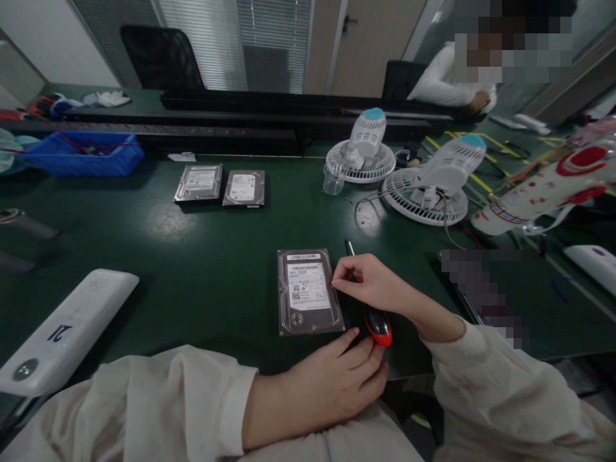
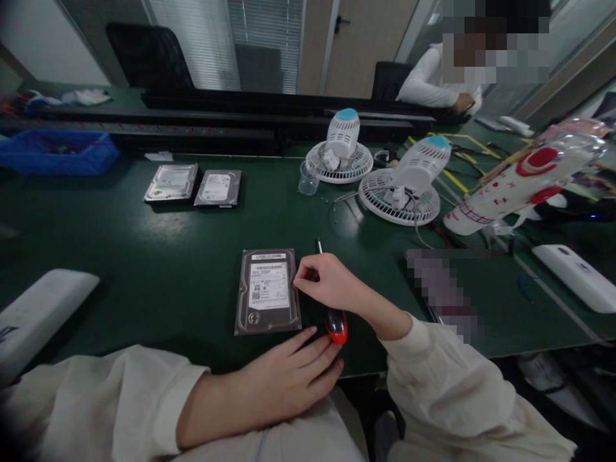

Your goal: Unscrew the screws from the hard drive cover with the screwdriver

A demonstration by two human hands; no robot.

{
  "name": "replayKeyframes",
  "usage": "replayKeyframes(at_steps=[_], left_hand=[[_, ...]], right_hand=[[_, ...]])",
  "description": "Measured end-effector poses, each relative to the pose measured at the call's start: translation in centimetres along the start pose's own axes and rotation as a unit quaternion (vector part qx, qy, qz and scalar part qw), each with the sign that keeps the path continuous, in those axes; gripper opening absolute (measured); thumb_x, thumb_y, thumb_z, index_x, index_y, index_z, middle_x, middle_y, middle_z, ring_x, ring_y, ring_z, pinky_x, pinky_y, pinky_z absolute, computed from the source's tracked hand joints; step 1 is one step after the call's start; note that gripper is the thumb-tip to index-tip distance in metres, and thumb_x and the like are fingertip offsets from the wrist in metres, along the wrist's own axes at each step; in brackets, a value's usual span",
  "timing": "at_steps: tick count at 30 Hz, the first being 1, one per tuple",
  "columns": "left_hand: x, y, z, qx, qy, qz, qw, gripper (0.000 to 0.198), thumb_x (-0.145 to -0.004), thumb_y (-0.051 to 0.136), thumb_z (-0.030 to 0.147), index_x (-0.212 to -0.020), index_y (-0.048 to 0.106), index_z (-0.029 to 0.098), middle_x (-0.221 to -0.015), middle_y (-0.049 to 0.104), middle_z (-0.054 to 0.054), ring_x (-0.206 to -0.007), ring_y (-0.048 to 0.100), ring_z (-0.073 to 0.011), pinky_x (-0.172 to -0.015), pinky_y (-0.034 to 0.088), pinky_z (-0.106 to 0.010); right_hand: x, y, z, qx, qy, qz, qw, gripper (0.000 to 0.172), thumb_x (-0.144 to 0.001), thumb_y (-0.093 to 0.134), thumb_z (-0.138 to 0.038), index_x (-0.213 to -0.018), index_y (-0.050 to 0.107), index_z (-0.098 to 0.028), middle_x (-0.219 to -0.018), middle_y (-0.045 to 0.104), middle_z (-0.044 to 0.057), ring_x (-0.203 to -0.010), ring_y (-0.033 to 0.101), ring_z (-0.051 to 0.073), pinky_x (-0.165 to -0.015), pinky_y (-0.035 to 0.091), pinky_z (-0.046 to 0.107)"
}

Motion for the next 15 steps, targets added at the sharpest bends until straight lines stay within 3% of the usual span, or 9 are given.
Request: replayKeyframes(at_steps=[15], left_hand=[[-0.17, -0.12, -0.05, 0.008, 0.002, -0.007, 1.000, 0.037, -0.111, 0.049, 0.024, -0.141, 0.068, 0.014, -0.150, 0.068, -0.015, -0.138, 0.063, -0.0258, -0.123, 0.037, -0.045]], right_hand=[[0.08, -0.03, 0.34, -0.020, 0.000, -0.003, 1.000, 0.016, -0.086, 0.068, -0.028, -0.074, 0.070, -0.017, -0.072, 0.072, 0.004, -0.068, 0.065, 0.016, -0.065, 0.053, 0.029]])
Point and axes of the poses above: each hand's wrist, its own x-axis away from the middle knuckle, its own y-axis out of the palm, z = x × y, the point moved 9 cm from there along -x, towards the middle knuckle
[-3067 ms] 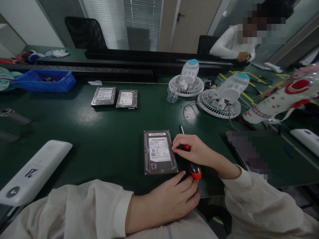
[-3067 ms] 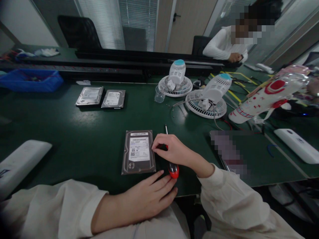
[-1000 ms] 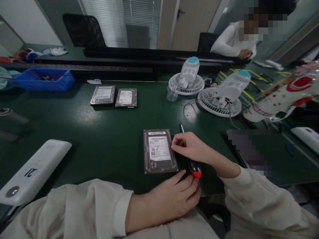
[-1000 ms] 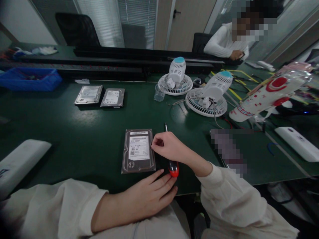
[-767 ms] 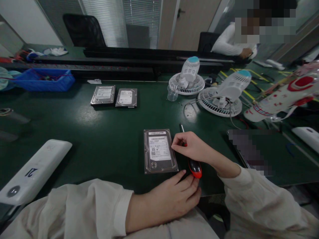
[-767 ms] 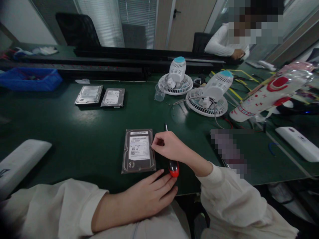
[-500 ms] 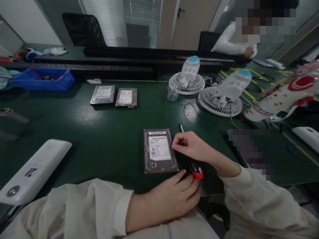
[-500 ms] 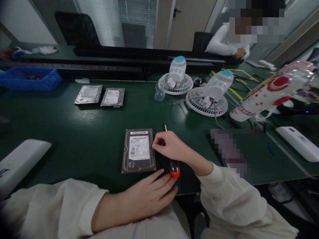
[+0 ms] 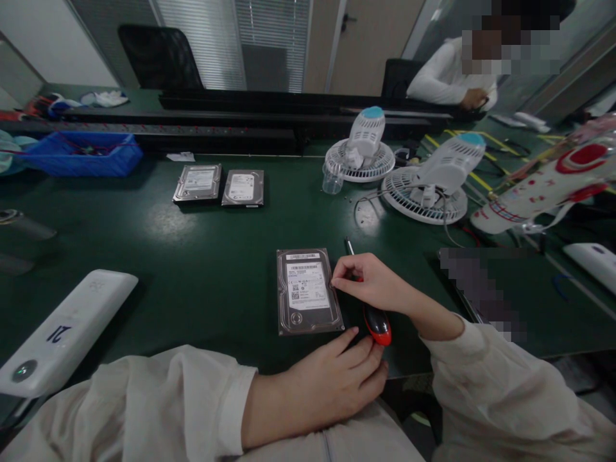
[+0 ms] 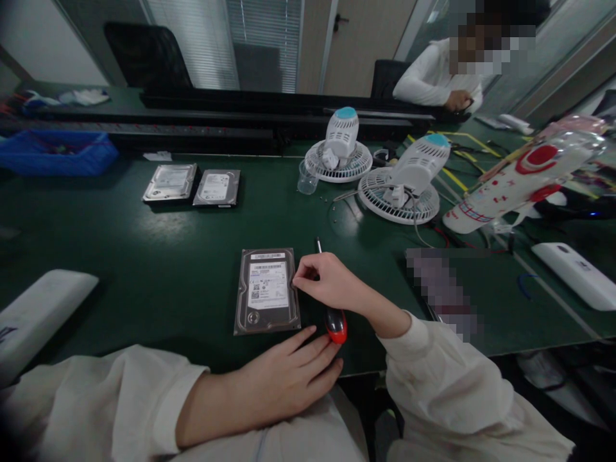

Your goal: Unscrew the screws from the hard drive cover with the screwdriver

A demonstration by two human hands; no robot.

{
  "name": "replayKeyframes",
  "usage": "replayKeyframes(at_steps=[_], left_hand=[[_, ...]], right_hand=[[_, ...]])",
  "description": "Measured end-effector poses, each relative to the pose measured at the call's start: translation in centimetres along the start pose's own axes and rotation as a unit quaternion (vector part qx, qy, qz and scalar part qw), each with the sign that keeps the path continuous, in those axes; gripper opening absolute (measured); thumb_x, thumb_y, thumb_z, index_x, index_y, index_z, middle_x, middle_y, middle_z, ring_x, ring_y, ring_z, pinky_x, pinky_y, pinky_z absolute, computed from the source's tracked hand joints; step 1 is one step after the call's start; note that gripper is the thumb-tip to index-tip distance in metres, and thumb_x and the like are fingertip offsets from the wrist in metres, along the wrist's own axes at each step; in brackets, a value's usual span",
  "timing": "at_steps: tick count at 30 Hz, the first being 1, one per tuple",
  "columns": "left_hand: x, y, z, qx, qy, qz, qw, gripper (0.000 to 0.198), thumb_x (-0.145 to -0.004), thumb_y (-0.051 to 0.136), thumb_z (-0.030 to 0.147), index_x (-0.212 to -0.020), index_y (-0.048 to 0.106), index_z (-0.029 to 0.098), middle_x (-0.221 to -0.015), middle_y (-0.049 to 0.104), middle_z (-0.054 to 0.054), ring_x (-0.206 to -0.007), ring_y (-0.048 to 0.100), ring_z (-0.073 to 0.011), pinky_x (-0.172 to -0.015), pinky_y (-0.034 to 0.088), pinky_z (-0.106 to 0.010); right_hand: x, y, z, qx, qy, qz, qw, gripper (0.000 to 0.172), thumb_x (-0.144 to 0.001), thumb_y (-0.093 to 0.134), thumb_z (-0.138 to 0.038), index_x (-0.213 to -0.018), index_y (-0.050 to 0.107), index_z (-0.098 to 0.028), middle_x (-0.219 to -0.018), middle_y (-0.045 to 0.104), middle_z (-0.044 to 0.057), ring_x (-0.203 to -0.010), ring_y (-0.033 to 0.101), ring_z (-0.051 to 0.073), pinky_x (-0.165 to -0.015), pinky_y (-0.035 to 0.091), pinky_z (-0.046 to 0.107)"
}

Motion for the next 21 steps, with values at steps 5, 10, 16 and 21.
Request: replayKeyframes(at_steps=[5, 10, 16, 21], left_hand=[[0.1, 0.3, 0.1, -0.005, 0.006, -0.010, 1.000, 0.038, -0.111, 0.051, 0.026, -0.143, 0.067, 0.014, -0.152, 0.066, -0.017, -0.138, 0.062, -0.0257, -0.123, 0.038, -0.045], [0.1, 0.1, 0.1, -0.004, -0.001, 0.005, 1.000, 0.037, -0.112, 0.048, 0.025, -0.141, 0.068, 0.014, -0.150, 0.068, -0.015, -0.138, 0.063, -0.0252, -0.123, 0.039, -0.044], [0.0, 0.2, 0.1, -0.006, 0.003, -0.003, 1.000, 0.037, -0.112, 0.048, 0.024, -0.142, 0.068, 0.014, -0.151, 0.067, -0.015, -0.139, 0.062, -0.0257, -0.122, 0.039, -0.044], [0.0, 0.0, 0.0, -0.001, -0.001, 0.007, 1.000, 0.037, -0.112, 0.047, 0.023, -0.140, 0.068, 0.014, -0.149, 0.069, -0.014, -0.138, 0.063, -0.0259, -0.122, 0.039, -0.045]], right_hand=[[0.0, -0.1, -0.1, -0.003, 0.002, -0.001, 1.000, 0.016, -0.086, 0.068, -0.027, -0.074, 0.070, -0.017, -0.072, 0.073, 0.004, -0.068, 0.066, 0.015, -0.065, 0.053, 0.029], [0.1, -0.1, -0.3, -0.006, -0.002, 0.001, 1.000, 0.015, -0.085, 0.069, -0.027, -0.074, 0.071, -0.018, -0.071, 0.073, 0.003, -0.067, 0.066, 0.015, -0.065, 0.053, 0.028], [0.2, -0.3, -0.4, -0.008, -0.012, 0.012, 1.000, 0.016, -0.085, 0.068, -0.029, -0.075, 0.070, -0.017, -0.072, 0.073, 0.004, -0.067, 0.067, 0.016, -0.064, 0.053, 0.029], [0.8, -2.1, -1.6, 0.020, -0.038, 0.055, 0.998, 0.016, -0.090, 0.068, -0.029, -0.079, 0.072, -0.018, -0.076, 0.072, 0.004, -0.072, 0.065, 0.016, -0.071, 0.052, 0.031]])
Point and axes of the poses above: each hand's wrist, its own x-axis away from the middle knuckle, its own y-axis out of the palm, z = x × y, the point moved 9 cm from there along -x, towards the middle knuckle
